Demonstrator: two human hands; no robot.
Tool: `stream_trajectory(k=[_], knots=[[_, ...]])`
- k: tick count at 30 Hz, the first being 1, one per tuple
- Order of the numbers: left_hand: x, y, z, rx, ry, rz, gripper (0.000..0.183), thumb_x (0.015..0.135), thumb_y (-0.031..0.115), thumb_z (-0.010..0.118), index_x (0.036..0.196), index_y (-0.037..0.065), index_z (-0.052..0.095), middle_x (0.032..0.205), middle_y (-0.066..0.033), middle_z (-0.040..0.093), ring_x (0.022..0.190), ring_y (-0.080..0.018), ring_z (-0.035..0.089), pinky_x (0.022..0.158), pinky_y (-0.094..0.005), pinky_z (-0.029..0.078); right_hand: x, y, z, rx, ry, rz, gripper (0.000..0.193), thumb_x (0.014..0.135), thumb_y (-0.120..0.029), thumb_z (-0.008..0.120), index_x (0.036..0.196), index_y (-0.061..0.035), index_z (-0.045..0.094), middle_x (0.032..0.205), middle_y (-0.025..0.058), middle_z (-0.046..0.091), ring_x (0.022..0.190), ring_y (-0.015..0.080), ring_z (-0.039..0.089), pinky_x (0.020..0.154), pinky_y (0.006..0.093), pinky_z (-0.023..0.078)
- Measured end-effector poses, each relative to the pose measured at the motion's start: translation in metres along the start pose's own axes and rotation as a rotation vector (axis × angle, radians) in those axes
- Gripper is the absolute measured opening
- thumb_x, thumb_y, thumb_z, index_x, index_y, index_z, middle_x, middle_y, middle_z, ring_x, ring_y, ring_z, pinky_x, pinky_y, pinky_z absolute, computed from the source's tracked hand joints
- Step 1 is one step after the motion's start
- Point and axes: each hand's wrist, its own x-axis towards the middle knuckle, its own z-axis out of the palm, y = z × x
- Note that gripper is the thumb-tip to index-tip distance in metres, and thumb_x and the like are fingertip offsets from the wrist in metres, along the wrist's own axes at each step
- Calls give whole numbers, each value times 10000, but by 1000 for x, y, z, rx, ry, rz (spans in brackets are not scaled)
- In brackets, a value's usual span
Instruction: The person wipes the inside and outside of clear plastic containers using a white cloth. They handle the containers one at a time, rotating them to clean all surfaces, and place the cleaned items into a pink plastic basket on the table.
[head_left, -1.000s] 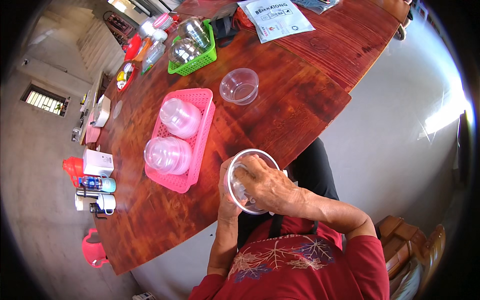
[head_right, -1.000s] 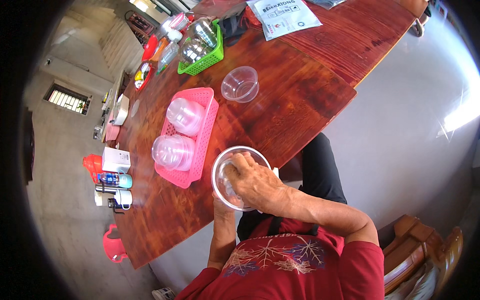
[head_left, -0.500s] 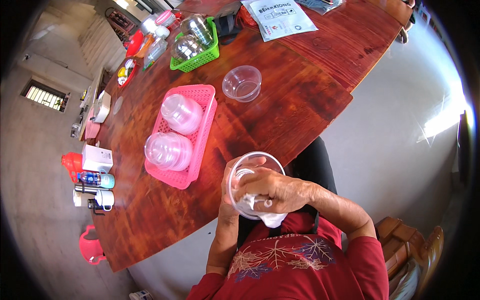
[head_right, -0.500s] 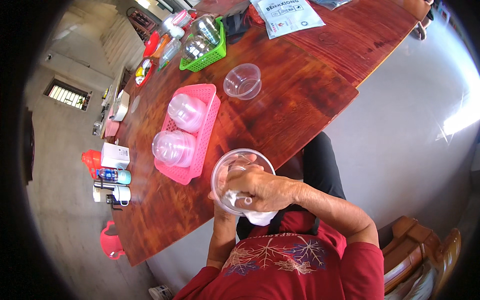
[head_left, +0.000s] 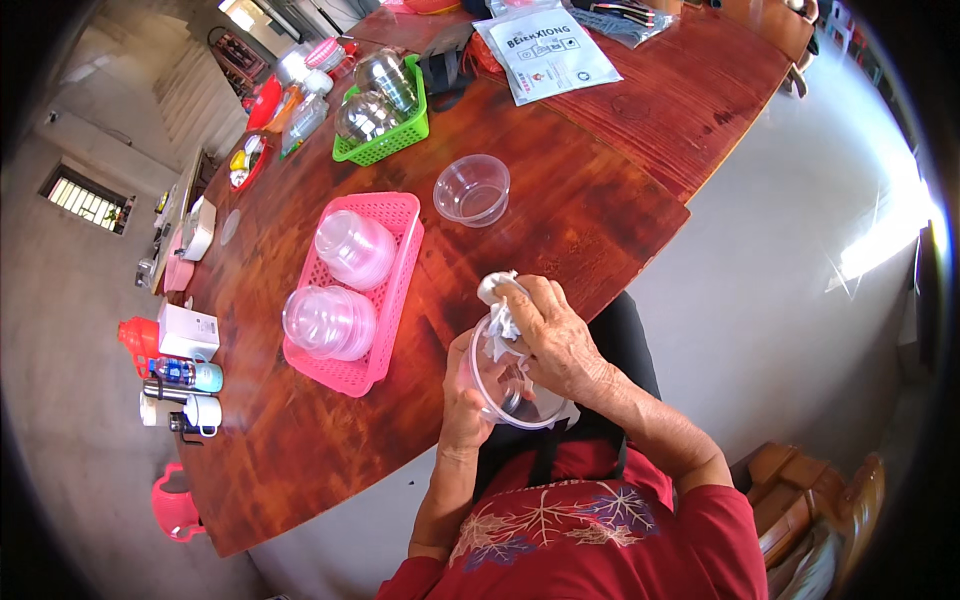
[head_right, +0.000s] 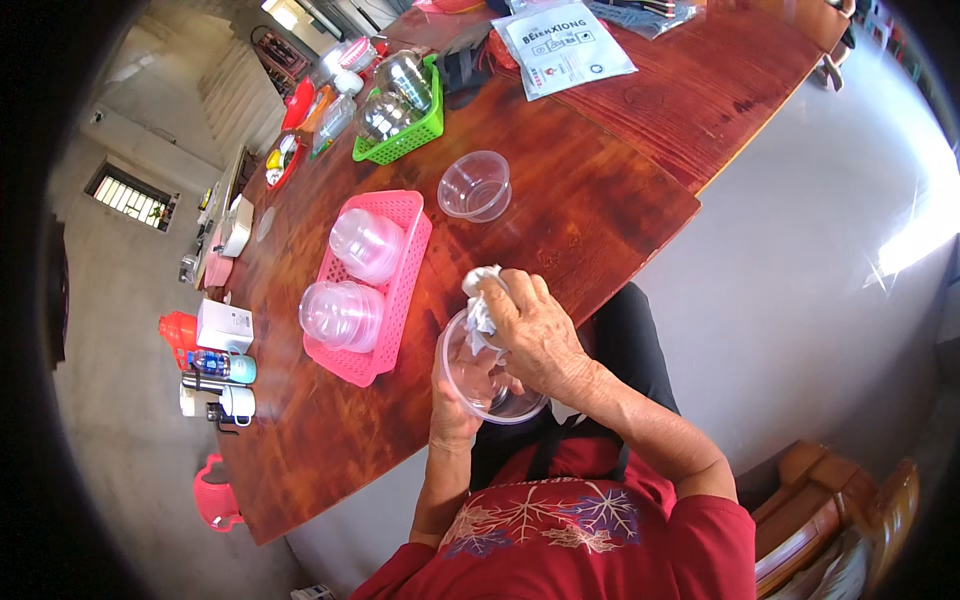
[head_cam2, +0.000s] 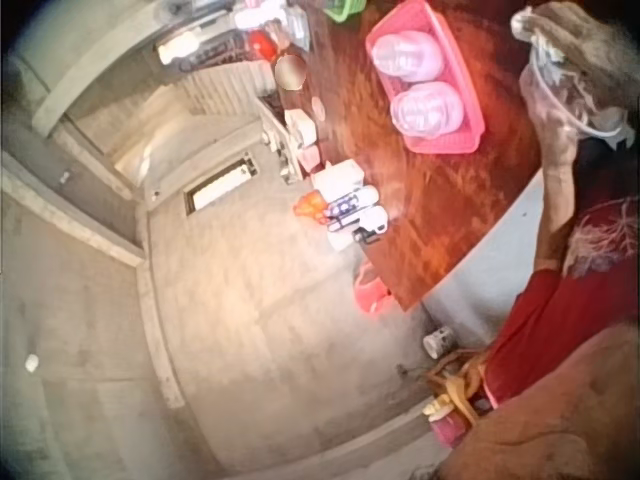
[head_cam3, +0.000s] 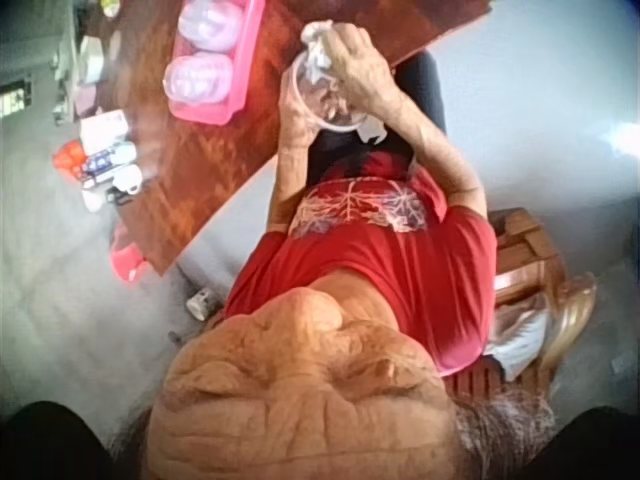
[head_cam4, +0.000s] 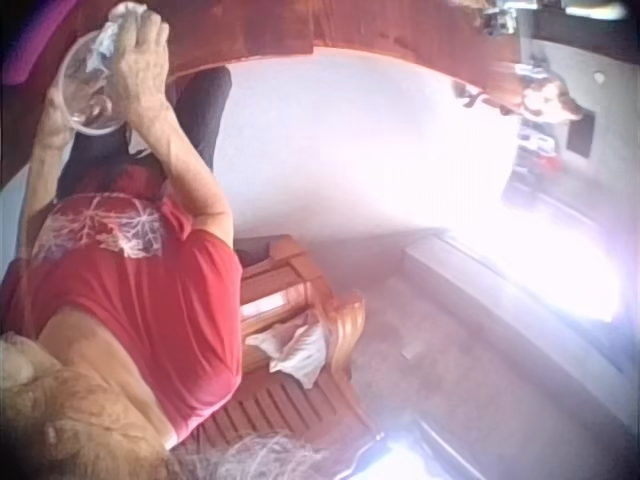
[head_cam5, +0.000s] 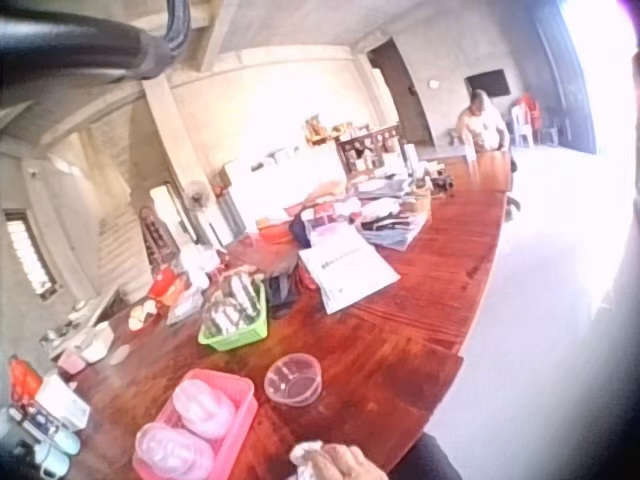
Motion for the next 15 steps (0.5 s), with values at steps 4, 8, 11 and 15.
stream_trajectory(k=[4, 8, 11, 15], knots=[[2, 10, 5, 125, 2, 92, 927, 633, 394, 852, 1299, 25, 324, 1283, -176, 452, 1095, -274, 548, 786, -376, 574, -12, 7, 1, 104, -153, 285, 435, 722, -109, 698, 1092, -26, 484, 1018, 177, 500, 923, 387, 557, 777, 448, 497], [1, 6, -6, 245, -46, 172, 920, 638, 326, 862, 1314, 21, 317, 1306, -198, 444, 1155, -285, 515, 851, -370, 545, -35, 24, 16, 449, -151, 449, 401, 754, -236, 707, 986, 1, 482, 926, 227, 574, 892, 410, 576, 727, 453, 477], [-1, 4, -4, 272, -46, 131, 924, 657, 366, 845, 1326, 21, 308, 1307, -189, 445, 1174, -285, 498, 854, -372, 532, -48, 31, 27, 581, -95, 456, 408, 737, -235, 728, 974, 1, 494, 907, 209, 574, 856, 405, 585, 721, 450, 478], [-3, 1, -13, 269, -32, -33, 874, 739, 532, 723, 1324, 30, 312, 1258, -161, 473, 1105, -253, 537, 738, -334, 559, -31, 32, 13, 189, -76, 183, 414, 701, -190, 750, 1006, -27, 521, 933, 169, 550, 839, 372, 594, 678, 440, 510]])
